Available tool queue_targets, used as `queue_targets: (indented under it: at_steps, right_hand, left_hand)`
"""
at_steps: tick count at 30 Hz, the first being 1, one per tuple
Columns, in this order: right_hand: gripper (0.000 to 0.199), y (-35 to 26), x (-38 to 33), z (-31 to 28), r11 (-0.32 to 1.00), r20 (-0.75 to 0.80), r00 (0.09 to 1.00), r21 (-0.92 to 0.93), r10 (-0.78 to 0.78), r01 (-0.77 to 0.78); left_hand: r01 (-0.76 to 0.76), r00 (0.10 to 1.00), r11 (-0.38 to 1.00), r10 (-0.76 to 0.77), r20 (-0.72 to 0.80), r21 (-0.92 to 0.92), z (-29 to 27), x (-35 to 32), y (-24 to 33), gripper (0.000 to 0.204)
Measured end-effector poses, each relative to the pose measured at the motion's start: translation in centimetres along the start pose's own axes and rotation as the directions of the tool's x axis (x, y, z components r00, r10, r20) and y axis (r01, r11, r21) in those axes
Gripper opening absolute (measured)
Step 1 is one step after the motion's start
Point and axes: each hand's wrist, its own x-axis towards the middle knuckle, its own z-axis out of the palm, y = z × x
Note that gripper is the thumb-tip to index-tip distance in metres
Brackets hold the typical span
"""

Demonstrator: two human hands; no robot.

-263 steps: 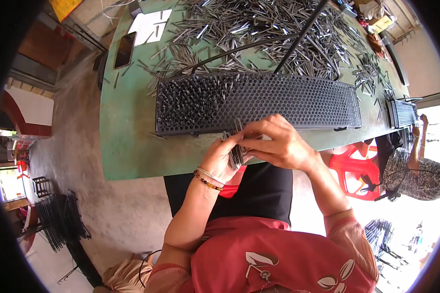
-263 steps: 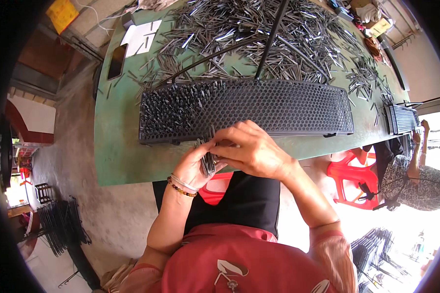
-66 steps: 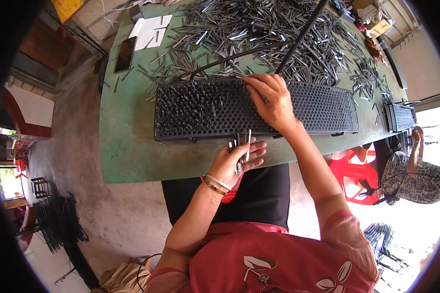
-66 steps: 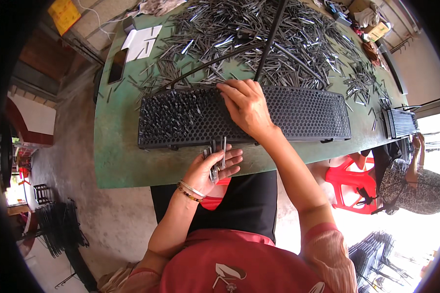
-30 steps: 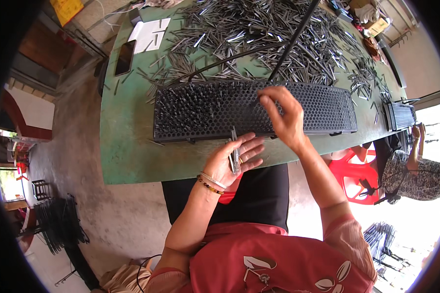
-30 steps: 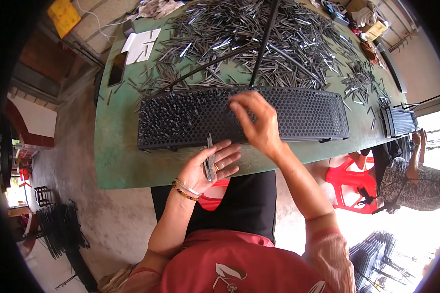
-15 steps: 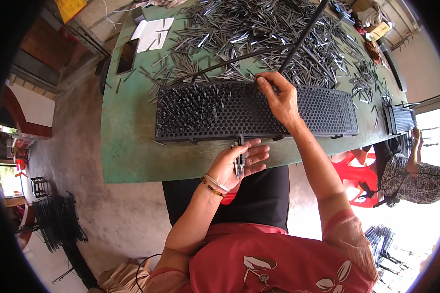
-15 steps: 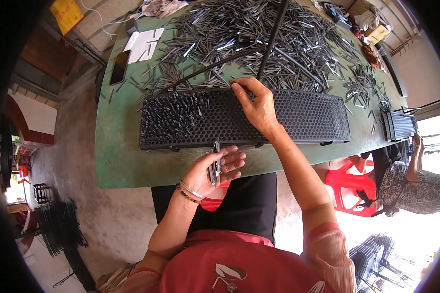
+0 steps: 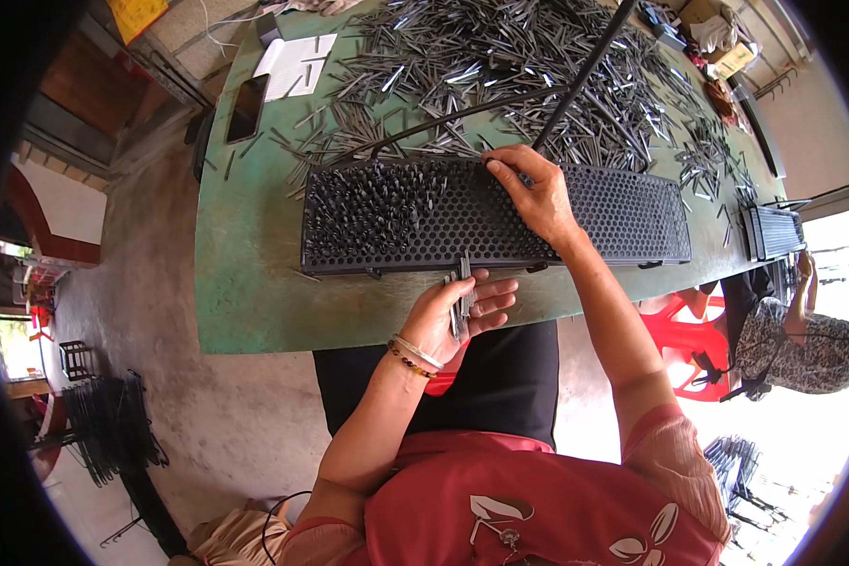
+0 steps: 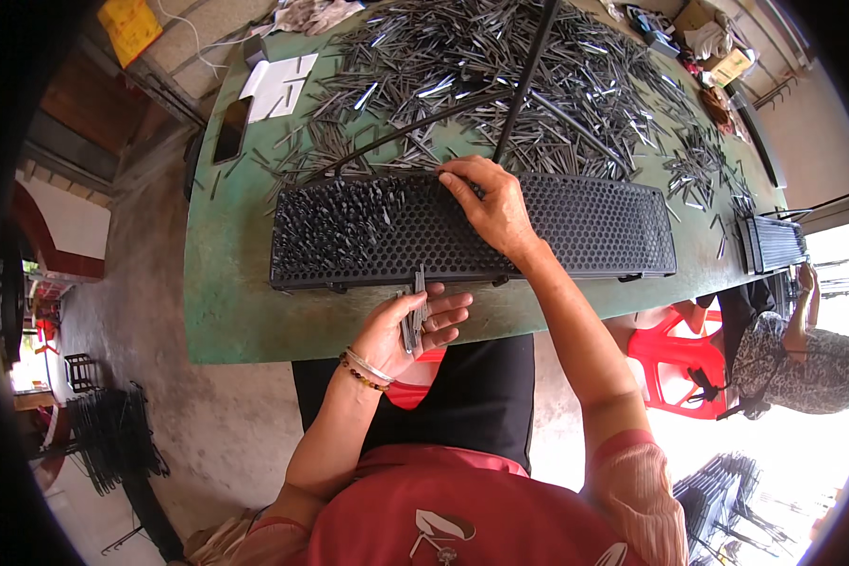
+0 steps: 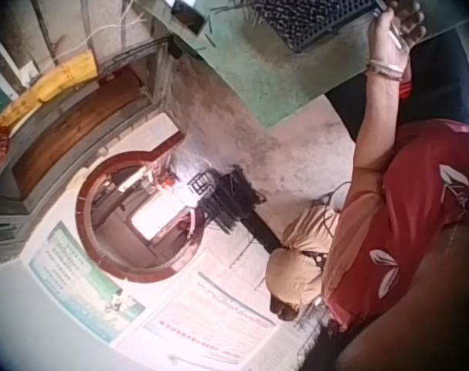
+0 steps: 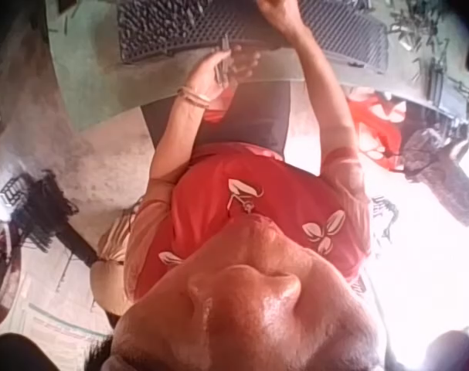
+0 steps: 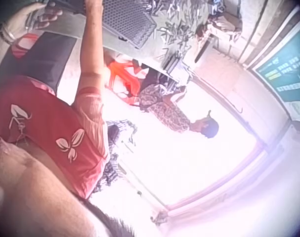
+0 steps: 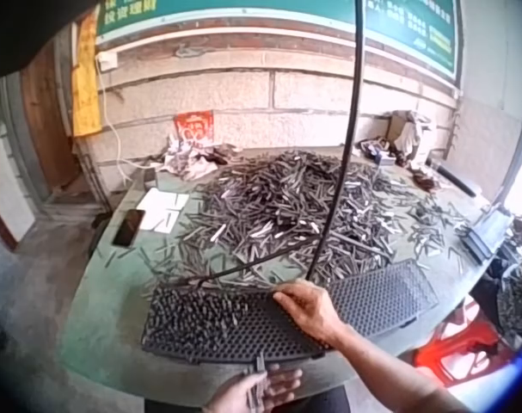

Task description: Picking up individual metal pins from a large pile and inserting them into a grid-like tray.

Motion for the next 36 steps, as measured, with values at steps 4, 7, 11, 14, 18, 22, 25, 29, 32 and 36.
queue_targets:
  at_steps: [4, 7, 11, 14, 18, 22, 25, 29, 32, 36]
  right_hand:
    - [0.016, -0.1, -0.1, 0.1, 0.983, -0.007, 0.993, -0.144, -0.114, 0.112]
    - [0.017, -0.4, -0.1, -0.1, 0.97, -0.008, 0.99, -0.204, -0.138, 0.134]
    - [0.017, -0.2, -0.4, 0.1, 0.965, -0.007, 0.99, -0.223, -0.14, 0.135]
    - [0.017, -0.2, -0.5, 0.2, 0.958, -0.008, 0.988, -0.246, -0.152, 0.145]
    - [0.016, -1.0, -0.5, 0.2, 0.969, -0.044, 0.993, -0.225, -0.111, 0.099]
    - [0.015, -4.6, -1.6, -0.9, 0.999, -0.036, 0.998, 0.02, 0.047, -0.046]
    - [0.015, -6.4, -2.9, -1.0, 0.932, 0.357, 0.892, 0.129, 0.277, -0.34]
    - [0.017, -6.3, -4.1, -0.6, 0.849, 0.514, 0.802, 0.236, 0.305, -0.474]
    - [0.016, -6.0, -4.3, -0.8, 0.765, 0.507, 0.767, 0.283, 0.392, -0.578]
    - [0.019, -6.0, -4.0, -1.0, 0.736, 0.467, 0.752, 0.269, 0.465, -0.621]
  left_hand:
    - [-0.006, 0.997, 0.999, 0.009, -0.079, 0.039, 0.6, -0.1, 0.1, 0.026]
    - [-0.012, 0.996, 0.998, 0.017, -0.092, 0.054, 0.5, -0.1, 0.0, 0.023]
    - [-0.023, 0.997, 0.998, 0.027, -0.075, 0.057, 0.4, -0.2, -0.1, 0.024]
    - [-0.024, 0.996, 0.997, 0.03, -0.086, 0.074, 0.6, -0.2, -0.1, 0.025]
    - [-0.05, 0.995, 0.988, 0.062, -0.082, 0.147, 0.9, -0.4, 0.2, 0.028]
    - [-0.09, 0.992, 0.983, 0.103, -0.073, 0.158, 2.1, -0.9, 0.9, 0.029]
    - [-0.141, 0.987, 0.973, 0.153, -0.056, 0.185, 2.5, -1.3, 1.2, 0.03]
    - [-0.147, 0.987, 0.958, 0.157, -0.022, 0.248, 2.7, -1.2, 0.8, 0.03]
    - [-0.138, 0.989, 0.958, 0.145, -0.006, 0.251, 2.6, -1.1, 0.7, 0.031]
    - [-0.137, 0.98, 0.943, 0.174, -0.097, 0.303, 2.5, -1.2, 0.7, 0.032]
